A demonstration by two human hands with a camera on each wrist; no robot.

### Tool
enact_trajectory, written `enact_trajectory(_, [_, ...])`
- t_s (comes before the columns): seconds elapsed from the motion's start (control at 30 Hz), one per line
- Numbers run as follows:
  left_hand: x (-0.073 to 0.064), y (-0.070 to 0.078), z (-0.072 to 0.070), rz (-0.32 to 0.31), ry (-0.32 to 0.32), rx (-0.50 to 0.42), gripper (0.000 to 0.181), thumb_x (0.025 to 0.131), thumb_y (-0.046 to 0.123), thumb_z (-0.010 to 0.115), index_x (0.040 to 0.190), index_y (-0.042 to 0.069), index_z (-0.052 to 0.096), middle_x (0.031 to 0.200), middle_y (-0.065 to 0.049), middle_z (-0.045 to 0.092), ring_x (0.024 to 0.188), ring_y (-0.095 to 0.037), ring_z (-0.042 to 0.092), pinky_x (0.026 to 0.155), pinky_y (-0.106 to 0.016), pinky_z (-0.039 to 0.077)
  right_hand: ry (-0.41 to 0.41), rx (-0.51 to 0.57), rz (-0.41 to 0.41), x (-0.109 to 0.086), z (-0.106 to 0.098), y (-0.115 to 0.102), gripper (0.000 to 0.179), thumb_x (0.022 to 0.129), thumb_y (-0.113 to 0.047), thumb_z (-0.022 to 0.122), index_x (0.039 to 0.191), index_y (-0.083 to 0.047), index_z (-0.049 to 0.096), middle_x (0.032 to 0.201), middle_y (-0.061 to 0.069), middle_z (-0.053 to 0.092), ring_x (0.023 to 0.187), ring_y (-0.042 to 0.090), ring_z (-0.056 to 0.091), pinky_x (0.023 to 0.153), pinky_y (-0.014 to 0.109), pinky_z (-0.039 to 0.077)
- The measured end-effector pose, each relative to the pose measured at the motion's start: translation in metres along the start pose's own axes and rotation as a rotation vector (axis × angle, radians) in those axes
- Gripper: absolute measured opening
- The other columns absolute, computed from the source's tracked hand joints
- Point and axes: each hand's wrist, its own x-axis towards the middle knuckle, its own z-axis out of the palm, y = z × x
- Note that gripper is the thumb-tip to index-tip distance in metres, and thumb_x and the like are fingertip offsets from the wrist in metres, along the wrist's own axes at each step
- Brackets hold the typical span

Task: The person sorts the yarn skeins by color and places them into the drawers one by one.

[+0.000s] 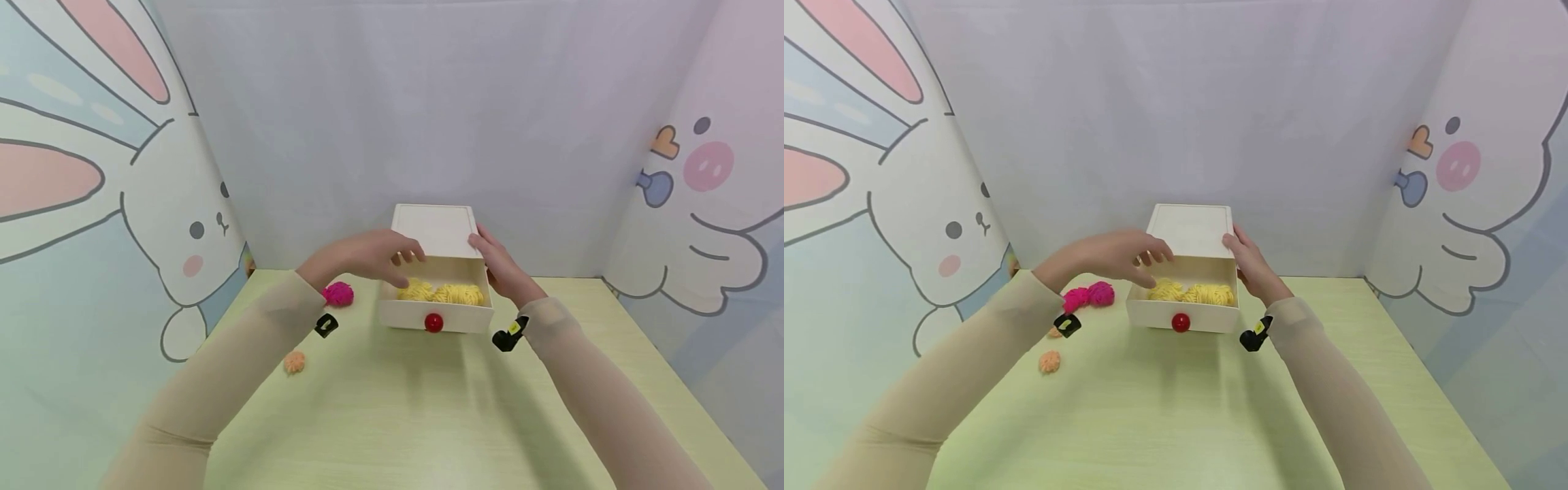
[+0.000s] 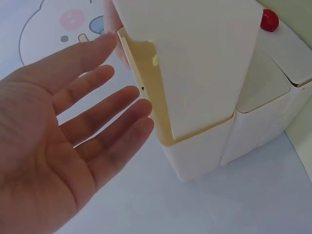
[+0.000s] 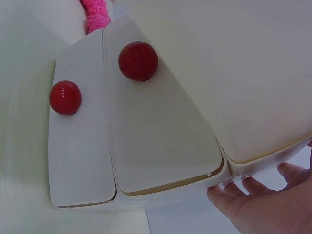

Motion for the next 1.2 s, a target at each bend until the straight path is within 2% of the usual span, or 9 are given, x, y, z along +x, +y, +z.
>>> enact_trajectory(0.23, [-0.024,-0.009,-0.004,0.005,0.157,-0.042,0.052,0.097,0.026,0.08,0.145,0.017,0.062,0.132,-0.006,0.07,0.113,-0.023,0.071,0.099,-0.038,0.058,0.006,0.001,0.007,-0.001,0.0,0.0,0.069,0.114,-0.051,0.037,0.171,-0.039,0.0,0.177,0.01,0.015,0.154,0.041,0.033,0.124,0.063,0.031])
enact_trajectory(0.33, [-0.033,-0.014,-0.001,-0.004,0.22,-0.069,0.051,0.097,0.028,0.08,0.143,0.016,0.063,0.13,-0.007,0.071,0.11,-0.021,0.072,0.097,-0.038,0.06,0.002,0.002,0.007,-0.001,0.0,0.0,0.069,0.114,-0.05,0.037,0.171,-0.04,-0.001,0.177,0.009,0.014,0.154,0.041,0.034,0.124,0.063,0.031])
enact_trajectory(0.47, [-0.044,-0.022,0.008,-0.019,0.288,-0.134,0.049,0.099,0.031,0.078,0.142,0.014,0.062,0.13,-0.01,0.072,0.109,-0.022,0.073,0.097,-0.041,0.061,-0.001,-0.001,0.005,-0.001,-0.001,-0.001,0.069,0.114,-0.05,0.037,0.171,-0.041,-0.001,0.177,0.009,0.015,0.152,0.041,0.035,0.124,0.063,0.031])
enact_trajectory(0.7, [-0.064,-0.029,0.029,-0.1,0.372,-0.305,0.043,0.102,0.035,0.074,0.139,0.017,0.065,0.124,-0.003,0.074,0.108,-0.021,0.072,0.095,-0.043,0.061,-0.001,0.0,0.009,-0.001,0.0,-0.002,0.068,0.114,-0.05,0.037,0.171,-0.04,0.0,0.178,0.008,0.014,0.154,0.042,0.034,0.124,0.064,0.031])
enact_trajectory(0.83, [-0.072,-0.031,0.039,-0.153,0.38,-0.376,0.041,0.102,0.04,0.073,0.137,0.019,0.065,0.124,-0.003,0.073,0.108,-0.022,0.071,0.094,-0.045,0.061,-0.01,0.006,0.002,-0.002,0.0,-0.002,0.068,0.114,-0.049,0.037,0.171,-0.04,0.0,0.178,0.007,0.012,0.154,0.042,0.033,0.124,0.065,0.03])
enact_trajectory(0.93, [-0.077,-0.039,0.049,-0.183,0.372,-0.444,0.041,0.102,0.041,0.072,0.136,0.018,0.065,0.123,-0.004,0.072,0.107,-0.024,0.071,0.093,-0.046,0.062,-0.012,0.012,-0.004,-0.002,-0.001,-0.002,0.068,0.114,-0.049,0.037,0.171,-0.04,0.0,0.179,0.004,0.01,0.155,0.041,0.031,0.125,0.064,0.028])
enact_trajectory(1.2, [-0.083,-0.068,0.088,-0.246,0.25,-0.733,0.04,0.106,0.036,0.068,0.132,0.006,0.06,0.117,-0.013,0.068,0.104,-0.026,0.071,0.097,-0.041,0.062,-0.009,0.01,0.009,0.0,-0.002,0.0,0.069,0.114,-0.05,0.037,0.171,-0.04,0.001,0.179,0.0,0.008,0.157,0.039,0.028,0.127,0.063,0.025])
